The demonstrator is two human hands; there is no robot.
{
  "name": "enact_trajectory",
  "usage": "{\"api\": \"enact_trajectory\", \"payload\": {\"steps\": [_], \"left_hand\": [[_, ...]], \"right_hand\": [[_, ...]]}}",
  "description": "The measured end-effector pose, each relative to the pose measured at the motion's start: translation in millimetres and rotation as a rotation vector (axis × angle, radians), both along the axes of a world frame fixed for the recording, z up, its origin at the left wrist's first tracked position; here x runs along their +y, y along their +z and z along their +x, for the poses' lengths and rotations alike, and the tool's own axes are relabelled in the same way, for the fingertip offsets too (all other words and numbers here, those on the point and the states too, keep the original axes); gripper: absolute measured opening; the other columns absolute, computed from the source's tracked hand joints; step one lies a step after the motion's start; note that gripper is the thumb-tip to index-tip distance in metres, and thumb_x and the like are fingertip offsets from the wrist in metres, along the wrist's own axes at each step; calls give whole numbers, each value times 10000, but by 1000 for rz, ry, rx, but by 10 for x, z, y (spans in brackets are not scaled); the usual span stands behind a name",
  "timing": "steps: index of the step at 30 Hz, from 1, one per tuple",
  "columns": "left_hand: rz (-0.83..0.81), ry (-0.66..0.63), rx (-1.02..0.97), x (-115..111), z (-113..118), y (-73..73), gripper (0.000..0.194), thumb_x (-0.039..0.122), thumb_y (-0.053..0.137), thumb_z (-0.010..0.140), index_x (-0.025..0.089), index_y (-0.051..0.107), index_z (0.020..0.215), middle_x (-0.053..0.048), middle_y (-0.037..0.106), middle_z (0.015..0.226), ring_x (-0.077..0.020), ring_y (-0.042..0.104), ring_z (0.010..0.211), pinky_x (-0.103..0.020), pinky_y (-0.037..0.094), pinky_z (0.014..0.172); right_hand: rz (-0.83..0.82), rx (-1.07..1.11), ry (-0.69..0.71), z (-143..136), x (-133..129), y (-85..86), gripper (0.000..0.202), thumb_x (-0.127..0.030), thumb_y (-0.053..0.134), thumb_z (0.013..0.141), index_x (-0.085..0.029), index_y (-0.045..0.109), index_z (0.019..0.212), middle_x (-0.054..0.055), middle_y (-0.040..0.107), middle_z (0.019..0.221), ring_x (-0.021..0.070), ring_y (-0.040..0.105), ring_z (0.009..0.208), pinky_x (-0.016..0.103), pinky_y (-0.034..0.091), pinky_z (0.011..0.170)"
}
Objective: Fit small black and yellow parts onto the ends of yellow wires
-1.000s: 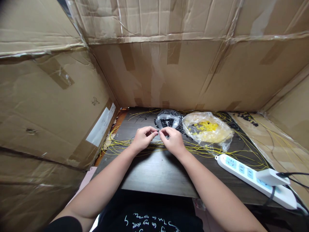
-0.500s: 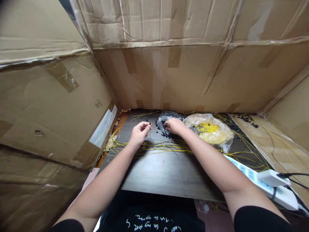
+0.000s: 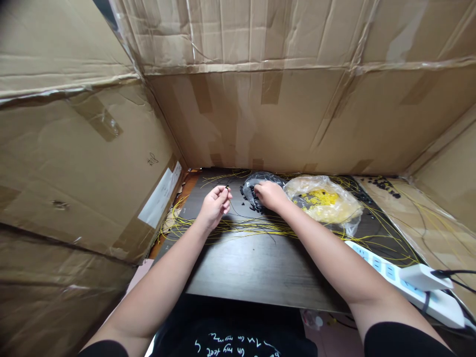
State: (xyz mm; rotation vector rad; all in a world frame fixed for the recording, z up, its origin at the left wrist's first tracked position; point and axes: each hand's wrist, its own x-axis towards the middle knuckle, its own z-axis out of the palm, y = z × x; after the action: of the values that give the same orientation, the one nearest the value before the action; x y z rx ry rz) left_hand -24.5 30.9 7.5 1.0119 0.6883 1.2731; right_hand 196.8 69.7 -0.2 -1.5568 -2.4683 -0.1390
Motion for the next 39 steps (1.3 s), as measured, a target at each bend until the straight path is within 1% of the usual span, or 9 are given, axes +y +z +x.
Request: {"api": "enact_trajectory", "payload": {"steps": [4,6,9,14,20,27,33,36,39], "left_hand": [[12,21,0,6,0,-17,447,451,803,713,153,554,935,23,587,726,-33,442,466,-175,376,394],[20,30,1,8,4,-20,447,450,802,714,151,557,937,21,590,726,-35,448,470,-176,381,398],[31,37,7,11,7,-22,444,449,800,718,149,558,939,17,597,728,-35,450,468,-176,382,397],[35,37,20,12,10,-33,442,451,797,722,151,554,938,14,605,736,-35,451,465,-181,388,401],[34,22,40,8,24,-47,447,455,795,720,160,541,940,14,609,742,-38,454,466,-185,393,402],[29,30,49,6,23,-51,433,445,788,730,160,540,941,13,606,748,-35,450,464,-174,370,387],[21,26,78,0,24,-52,431,455,786,727,162,543,928,12,608,750,-36,454,464,-171,365,384],[26,32,84,0,26,-51,436,466,786,722,160,548,922,14,604,743,-35,449,462,-171,366,384],[28,32,90,3,27,-56,437,468,787,720,161,550,923,14,607,744,-36,449,464,-170,364,382]], "right_hand": [[-87,44,202,-64,-138,72,177,-281,580,909,-224,713,1012,50,694,952,164,623,838,245,388,705],[-125,6,255,-97,-203,69,190,-291,609,896,-227,718,1038,54,690,968,161,628,805,245,378,674],[-111,-55,224,-125,-247,14,197,-277,593,910,-219,725,1043,66,679,946,171,634,797,252,367,652],[-82,-61,176,-130,-226,-89,222,-277,516,957,-217,727,990,63,667,930,163,635,815,246,370,664],[-71,-50,148,-143,-244,-111,249,-305,483,978,-210,713,976,59,673,936,154,633,806,241,356,644],[-40,77,184,-51,-263,-92,224,-278,483,979,-218,699,990,41,692,963,156,635,850,240,385,701],[-2,98,106,14,-286,-153,294,-236,460,971,-225,678,1169,70,669,1069,165,637,888,244,427,746],[23,180,79,22,-298,-167,281,-212,453,969,-211,690,1120,75,662,1076,165,635,904,246,441,764],[37,309,110,30,-319,-155,243,-207,467,963,-196,689,1062,71,680,1049,172,638,931,258,450,795]]}}
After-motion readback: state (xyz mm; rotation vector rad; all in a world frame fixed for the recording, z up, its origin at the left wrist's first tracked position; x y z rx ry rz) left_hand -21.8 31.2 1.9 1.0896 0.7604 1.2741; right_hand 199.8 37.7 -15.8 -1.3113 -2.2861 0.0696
